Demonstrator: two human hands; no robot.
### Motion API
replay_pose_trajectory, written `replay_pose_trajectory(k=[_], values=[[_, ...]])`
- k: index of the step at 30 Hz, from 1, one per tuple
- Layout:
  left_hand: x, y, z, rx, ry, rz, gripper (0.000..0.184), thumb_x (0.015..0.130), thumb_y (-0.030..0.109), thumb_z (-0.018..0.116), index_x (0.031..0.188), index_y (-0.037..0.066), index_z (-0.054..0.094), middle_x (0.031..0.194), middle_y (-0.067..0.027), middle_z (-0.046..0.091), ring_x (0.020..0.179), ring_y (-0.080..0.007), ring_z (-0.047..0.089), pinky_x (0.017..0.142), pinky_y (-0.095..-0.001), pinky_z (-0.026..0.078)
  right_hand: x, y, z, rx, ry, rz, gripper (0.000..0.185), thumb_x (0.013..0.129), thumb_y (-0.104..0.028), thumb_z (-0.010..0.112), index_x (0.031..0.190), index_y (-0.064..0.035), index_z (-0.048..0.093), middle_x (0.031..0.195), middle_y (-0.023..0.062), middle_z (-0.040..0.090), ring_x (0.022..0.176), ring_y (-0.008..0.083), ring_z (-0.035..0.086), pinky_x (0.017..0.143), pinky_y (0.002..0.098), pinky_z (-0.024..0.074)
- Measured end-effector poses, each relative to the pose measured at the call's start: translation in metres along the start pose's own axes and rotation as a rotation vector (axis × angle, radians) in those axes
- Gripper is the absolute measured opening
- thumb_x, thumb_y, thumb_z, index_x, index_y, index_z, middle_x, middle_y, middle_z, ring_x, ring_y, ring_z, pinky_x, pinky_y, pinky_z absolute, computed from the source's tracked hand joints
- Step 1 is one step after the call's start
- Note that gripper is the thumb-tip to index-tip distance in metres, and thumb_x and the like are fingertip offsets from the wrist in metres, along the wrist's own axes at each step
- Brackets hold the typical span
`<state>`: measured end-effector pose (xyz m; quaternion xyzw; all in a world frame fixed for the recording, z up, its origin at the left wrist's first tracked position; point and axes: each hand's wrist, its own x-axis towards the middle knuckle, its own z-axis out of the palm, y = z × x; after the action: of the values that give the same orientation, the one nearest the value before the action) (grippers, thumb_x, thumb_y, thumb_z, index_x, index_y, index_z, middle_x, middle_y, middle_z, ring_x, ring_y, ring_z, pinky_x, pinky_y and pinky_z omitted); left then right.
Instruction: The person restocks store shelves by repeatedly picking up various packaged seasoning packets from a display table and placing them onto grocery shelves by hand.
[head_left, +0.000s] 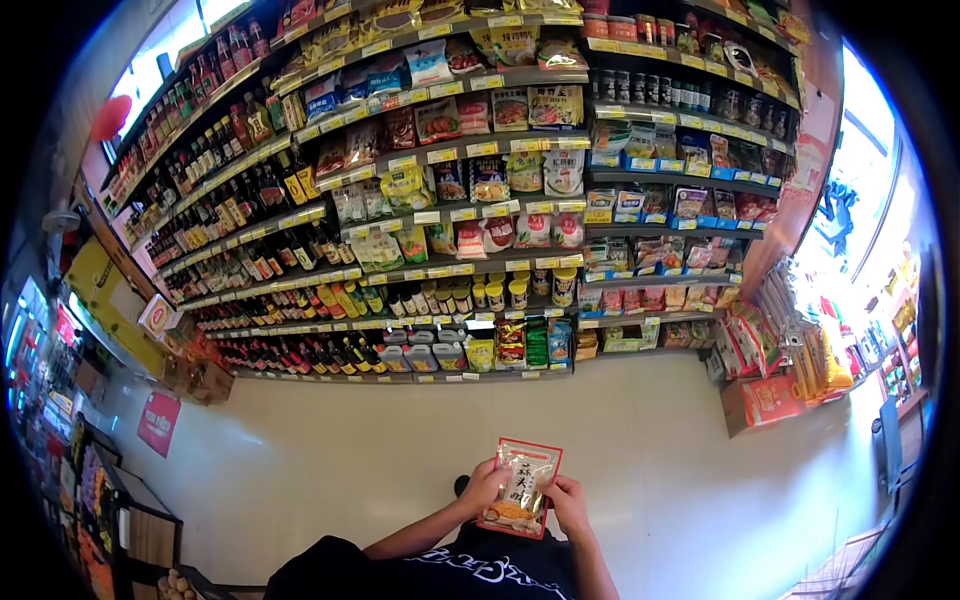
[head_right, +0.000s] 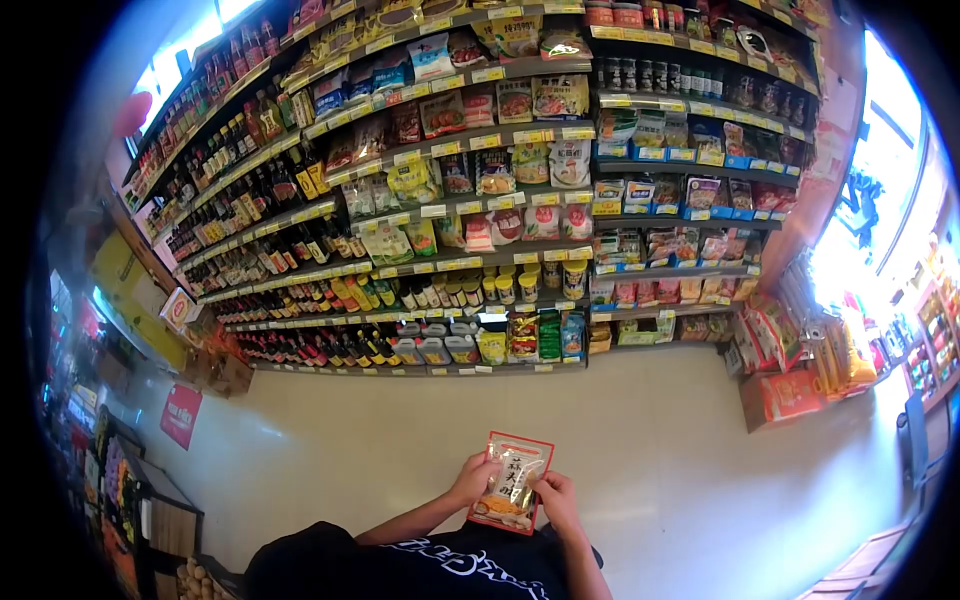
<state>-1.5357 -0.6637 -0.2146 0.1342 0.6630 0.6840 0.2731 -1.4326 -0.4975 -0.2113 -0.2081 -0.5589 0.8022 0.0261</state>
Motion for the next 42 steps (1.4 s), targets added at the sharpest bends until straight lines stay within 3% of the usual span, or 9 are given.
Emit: replay_pose_trajectory(k=[4, 10, 13, 16, 18, 27, 35, 42], values=[[0.008, -0.006, 0.006, -0.034, -0.054, -0.042, 0.024, 0.088, 0.014, 0.050, 0.102, -0.002, 0.061, 0.088, -0.0037, 0.063, 0.078, -0.0097, 0.056, 0.073, -0.0273, 0.047, -0.003, -0.004, -0.004, 0.031, 0.059, -0.018, 0.012, 0.082, -0.010, 0.060, 0.076, -0.0009, 0.065, 0.066, -0.0004, 0.059, 0.055, 0.0075, 0.051, 0.051, 0.0241, 0.0416], [0.019, -0.013, 0.011, 0.020, -0.141, -0.005, 0.025, 0.088, 0.006, 0.050, 0.110, -0.003, 0.058, 0.101, -0.0072, 0.065, 0.090, -0.0121, 0.060, 0.080, -0.0278, 0.049, -0.003, -0.002, -0.013, 0.011, 0.116, -0.098, 0.011, 0.077, -0.007, 0.057, 0.074, 0.0002, 0.065, 0.063, -0.0004, 0.058, 0.053, 0.0070, 0.048, 0.049, 0.0232, 0.0384], [0.013, -0.003, 0.013, 0.075, -0.124, 0.009, 0.025, 0.087, 0.005, 0.050, 0.110, -0.003, 0.058, 0.102, -0.0073, 0.065, 0.092, -0.0123, 0.060, 0.082, -0.0275, 0.049, -0.004, -0.003, -0.009, 0.030, 0.139, -0.114, 0.011, 0.076, -0.006, 0.056, 0.073, 0.0007, 0.065, 0.063, -0.0002, 0.058, 0.053, 0.0069, 0.048, 0.050, 0.0228, 0.0382], [0.006, 0.008, 0.019, -0.050, -0.081, 0.071, 0.023, 0.088, 0.010, 0.052, 0.107, -0.001, 0.059, 0.093, -0.0035, 0.063, 0.083, -0.0099, 0.056, 0.076, -0.0277, 0.047, -0.004, -0.009, 0.000, 0.074, 0.155, -0.106, 0.011, 0.076, -0.006, 0.056, 0.073, 0.0010, 0.064, 0.062, 0.0000, 0.058, 0.053, 0.0068, 0.048, 0.050, 0.0227, 0.0380], [0.004, 0.007, 0.016, -0.088, -0.075, 0.058, 0.024, 0.088, 0.010, 0.052, 0.109, -0.001, 0.059, 0.096, -0.0041, 0.063, 0.086, -0.0102, 0.057, 0.077, -0.0277, 0.047, 0.000, 0.000, 0.001, 0.111, 0.145, -0.112, 0.011, 0.076, -0.006, 0.056, 0.072, 0.0009, 0.064, 0.062, 0.0001, 0.058, 0.052, 0.0069, 0.048, 0.049, 0.0228, 0.0376], [0.012, -0.014, -0.016, -0.170, 0.029, 0.061, 0.026, 0.087, 0.010, 0.053, 0.110, -0.001, 0.059, 0.093, -0.0032, 0.063, 0.083, -0.0097, 0.057, 0.073, -0.0272, 0.048, 0.024, -0.004, 0.033, -0.008, 0.115, -0.047, 0.011, 0.078, -0.007, 0.057, 0.070, -0.0016, 0.062, 0.055, -0.0011, 0.052, 0.042, 0.0068, 0.041, 0.039, 0.0236, 0.0311], [0.040, 0.023, -0.091, -0.382, 0.187, -0.012, 0.022, 0.089, 0.014, 0.058, 0.109, 0.004, 0.061, 0.090, -0.0017, 0.063, 0.076, -0.0087, 0.058, 0.062, -0.0254, 0.048, 0.108, -0.010, 0.096, -0.157, -0.045, -0.059, 0.013, 0.080, -0.009, 0.058, 0.071, -0.0016, 0.062, 0.058, -0.0016, 0.053, 0.046, 0.0069, 0.044, 0.043, 0.0240, 0.0339], [0.102, 0.068, -0.219, -0.368, 0.176, 0.094, 0.028, 0.091, 0.015, 0.060, 0.117, 0.002, 0.058, 0.094, -0.0003, 0.061, 0.079, -0.0075, 0.056, 0.066, -0.0227, 0.045, 0.226, -0.059, 0.206, -0.239, -0.121, -0.205, 0.011, 0.081, -0.009, 0.060, 0.072, -0.0019, 0.062, 0.062, -0.0035, 0.053, 0.057, 0.0048, 0.045, 0.050, 0.0235, 0.0350]])
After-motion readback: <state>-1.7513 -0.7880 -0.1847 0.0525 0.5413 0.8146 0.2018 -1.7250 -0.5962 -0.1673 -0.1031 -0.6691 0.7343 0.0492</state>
